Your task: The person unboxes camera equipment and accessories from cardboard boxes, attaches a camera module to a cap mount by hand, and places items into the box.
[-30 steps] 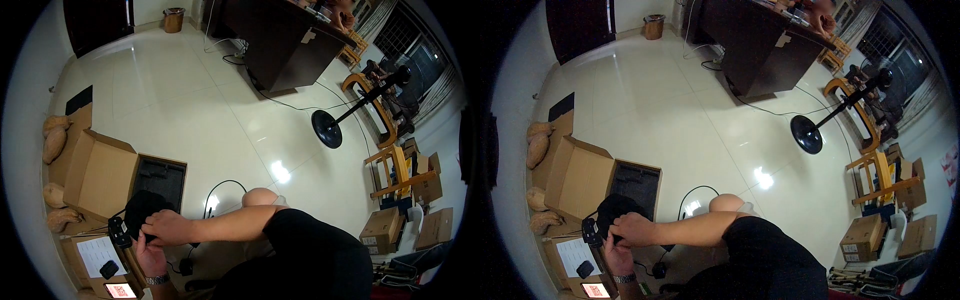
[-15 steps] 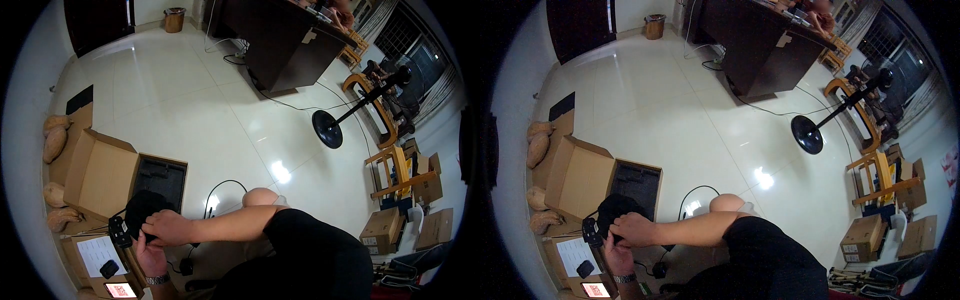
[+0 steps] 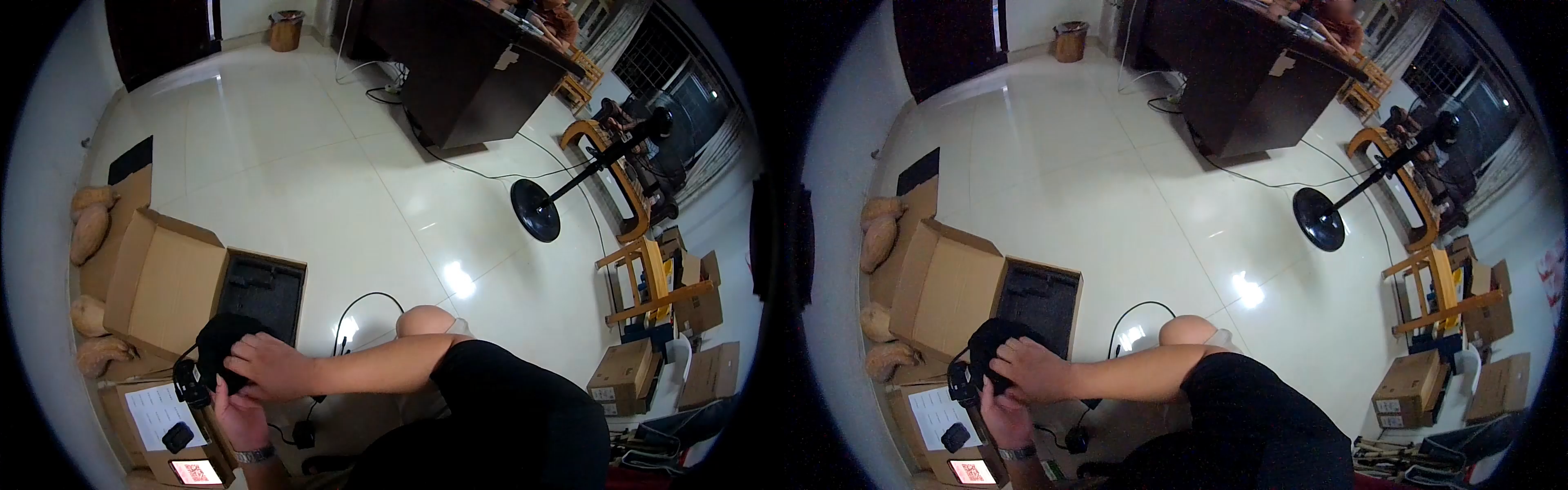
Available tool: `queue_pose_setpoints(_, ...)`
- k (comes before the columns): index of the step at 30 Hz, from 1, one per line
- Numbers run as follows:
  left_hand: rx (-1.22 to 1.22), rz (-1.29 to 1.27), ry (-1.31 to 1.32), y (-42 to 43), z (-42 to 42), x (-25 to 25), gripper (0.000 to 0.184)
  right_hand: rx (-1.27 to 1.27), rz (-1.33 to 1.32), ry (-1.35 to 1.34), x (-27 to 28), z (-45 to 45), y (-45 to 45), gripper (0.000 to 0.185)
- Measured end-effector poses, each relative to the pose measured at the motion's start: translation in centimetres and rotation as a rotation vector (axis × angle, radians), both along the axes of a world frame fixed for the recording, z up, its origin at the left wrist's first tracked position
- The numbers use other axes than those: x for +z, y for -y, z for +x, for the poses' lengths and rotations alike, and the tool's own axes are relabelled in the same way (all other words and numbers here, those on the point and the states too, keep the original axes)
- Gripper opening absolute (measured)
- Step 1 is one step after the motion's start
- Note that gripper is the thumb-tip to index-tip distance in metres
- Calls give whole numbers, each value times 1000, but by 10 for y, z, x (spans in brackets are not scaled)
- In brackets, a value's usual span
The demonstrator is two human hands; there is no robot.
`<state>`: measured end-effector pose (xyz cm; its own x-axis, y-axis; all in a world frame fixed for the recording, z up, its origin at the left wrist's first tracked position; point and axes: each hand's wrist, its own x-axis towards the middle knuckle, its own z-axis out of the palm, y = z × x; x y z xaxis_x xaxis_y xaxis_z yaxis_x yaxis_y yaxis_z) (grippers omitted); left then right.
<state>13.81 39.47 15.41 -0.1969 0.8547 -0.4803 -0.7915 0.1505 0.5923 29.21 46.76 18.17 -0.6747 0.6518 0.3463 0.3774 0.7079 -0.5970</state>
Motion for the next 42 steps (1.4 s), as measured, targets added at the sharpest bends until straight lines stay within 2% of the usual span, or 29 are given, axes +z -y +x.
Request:
queue_pose_setpoints(2,-41,41,-12,1,-1,9,30,-20,36,-40,0,1,-2,58)
queue_pose_setpoints(5,-60,129,16,-2,9,34,34,-65,-77,186,2,4,-8,69)
queue_pose_setpoints(6,-59,144,38,-4,7,34,34,-77,-50,110,-11,4,-12,68)
queue_pose_setpoints(7,-48,153,55,-6,4,28,35,-63,-107,117,-6,9,-18,67)
queue_pose_setpoints(8,-17,138,64,-3,-2,22,34,-98,13,36,-20,8,-15,67)
queue_pose_setpoints(10,65,97,94,-2,-9,21,34,-110,-3,26,-3,10,-15,70)
queue_pose_setpoints(12,115,111,105,-1,-14,26,33,-99,-49,139,8,10,-18,75)
queue_pose_setpoints(17,112,169,111,-6,-23,23,31,-101,-100,210,11,15,-41,54)
queue_pose_setpoints(21,36,188,174,-2,-24,15,26,-182,-48,6,13,13,-47,34)
queue_pose_setpoints(25,-110,253,218,0,-26,5,26,-271,-212,-134,14,16,-57,32)
queue_pose_setpoints(27,-122,223,145,0,-24,14,25,-414,-575,-340,21,18,-63,29)
queue_pose_setpoints(28,-141,197,68,0,-22,19,25,-400,-485,-422,15,22,-69,27)
queue_pose_setpoints(29,-138,192,75,1,-23,19,25,-402,-571,-512,17,25,-76,26)
queue_pose_setpoints(31,-144,128,-15,1,-25,17,29,-455,-516,-594,21,34,-89,25)
queue_pose_setpoints(35,-97,57,25,6,-32,12,28,-543,-429,-745,32,49,-110,24)
queue_pose_setpoints(37,-86,57,84,11,-36,-1,28,-626,-366,-763,33,56,-118,23)
queue_pose_setpoints(38,-74,57,138,13,-38,-5,27,-650,-305,-654,33,64,-121,23)
queue_pose_setpoints(42,-60,50,201,15,-40,-6,25,-705,-184,-554,28,69,-128,24)
